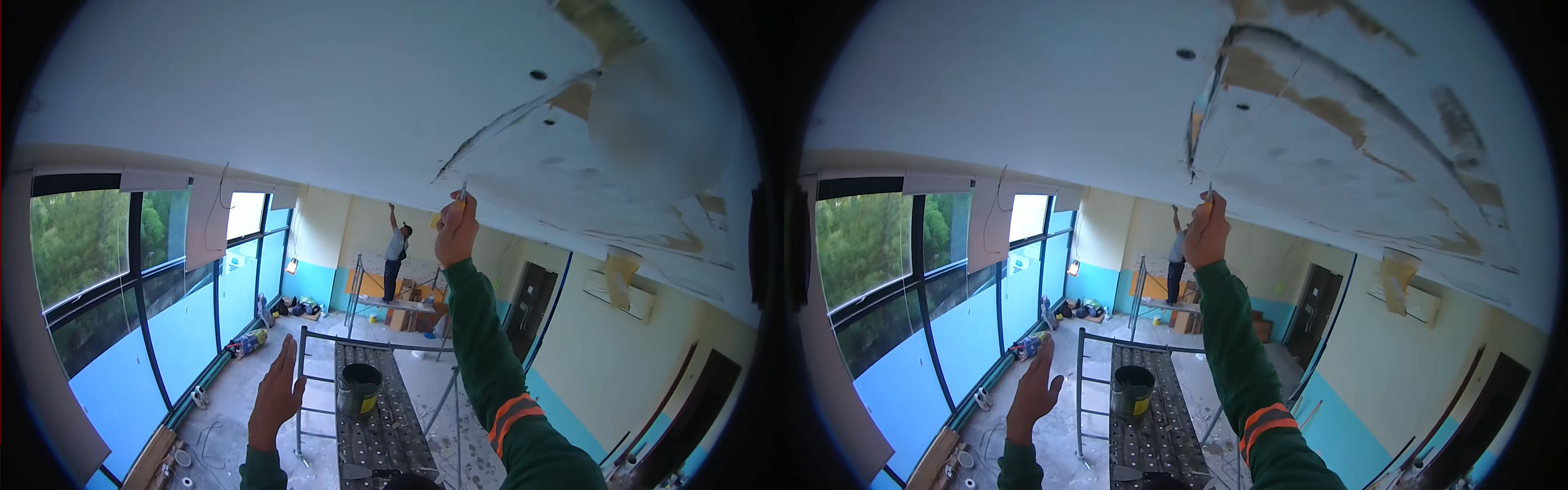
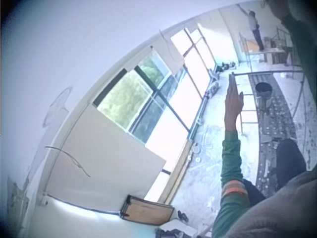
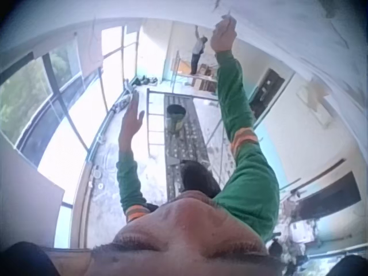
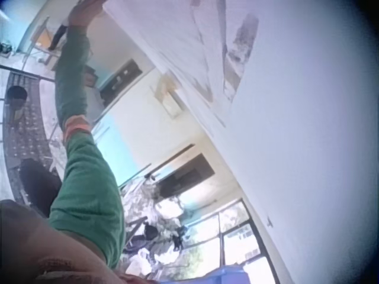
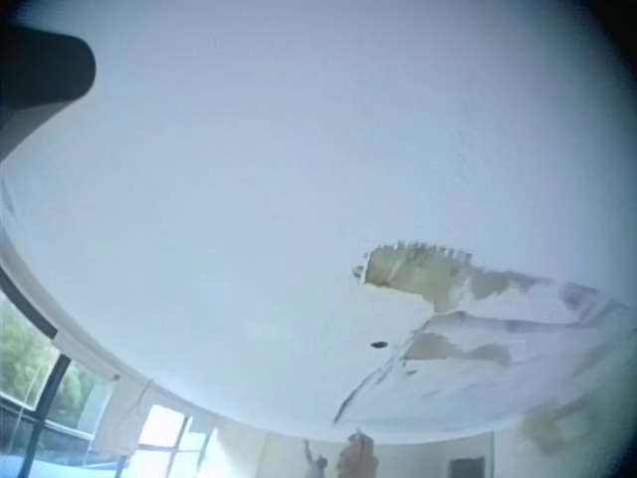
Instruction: The person scrapes loose material from a ceiling section using a putty knife and then uses a utility knife to score or cut along the edges of the damaged area.
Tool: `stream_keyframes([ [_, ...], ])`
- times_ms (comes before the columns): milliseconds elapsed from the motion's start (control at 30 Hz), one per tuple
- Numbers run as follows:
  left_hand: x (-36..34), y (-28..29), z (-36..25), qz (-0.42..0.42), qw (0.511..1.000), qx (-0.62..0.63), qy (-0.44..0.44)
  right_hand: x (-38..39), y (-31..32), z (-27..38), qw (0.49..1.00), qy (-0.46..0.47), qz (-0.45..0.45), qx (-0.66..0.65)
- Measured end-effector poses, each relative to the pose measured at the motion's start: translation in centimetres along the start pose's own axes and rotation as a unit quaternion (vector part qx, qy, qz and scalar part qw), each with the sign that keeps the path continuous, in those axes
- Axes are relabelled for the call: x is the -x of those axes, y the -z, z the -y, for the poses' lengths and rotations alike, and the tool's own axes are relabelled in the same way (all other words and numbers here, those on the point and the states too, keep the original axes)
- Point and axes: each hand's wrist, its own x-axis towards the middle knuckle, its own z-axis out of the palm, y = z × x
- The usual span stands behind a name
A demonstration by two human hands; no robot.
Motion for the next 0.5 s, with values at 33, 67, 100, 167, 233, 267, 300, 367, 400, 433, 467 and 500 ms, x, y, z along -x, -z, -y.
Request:
stream_keyframes([
  [33,-0.1,-0.3,0.1,0.009,1.000,0.000,0.012,-0.1,0.1,-0.2,1.000,0.011,0.000,0.002],
  [67,-0.1,-0.7,0.5,0.010,1.000,-0.003,0.015,-0.2,0.0,-0.3,1.000,0.021,0.000,0.001],
  [100,0.1,-1.3,1.1,0.016,1.000,-0.010,0.011,-0.4,-0.3,-0.6,1.000,0.017,0.000,-0.002],
  [167,0.5,-1.8,1.8,0.024,0.999,-0.020,0.016,-0.5,-0.9,-1.4,0.998,0.054,-0.008,-0.017],
  [233,1.1,-2.1,3.0,0.033,0.998,-0.036,0.032,0.2,-1.9,-4.1,0.999,0.032,-0.001,0.005],
  [267,1.7,-2.1,3.4,0.040,0.997,-0.047,0.040,0.7,-2.3,-5.7,0.999,0.016,0.005,0.034],
  [300,2.2,-2.1,3.4,0.040,0.997,-0.052,0.044,1.4,-2.0,-9.3,0.996,0.001,0.011,0.084],
  [367,-0.3,-4.4,2.9,0.073,0.997,-0.028,0.017,2.5,7.0,-22.6,0.929,0.075,-0.006,0.364],
  [400,-0.8,-5.4,3.0,0.081,0.997,-0.019,-0.005,3.9,12.3,-26.9,0.872,0.115,-0.020,0.475],
  [433,0.5,-4.6,4.7,0.086,0.995,-0.043,0.030,7.2,7.9,-26.7,0.922,-0.045,0.018,0.384],
  [467,1.9,-3.8,5.7,0.091,0.992,-0.061,0.061,9.3,4.6,-24.6,0.935,-0.199,0.066,0.287],
  [500,2.9,-3.4,6.5,0.074,0.993,-0.073,0.061,9.9,3.1,-22.8,0.936,-0.208,0.070,0.275],
])
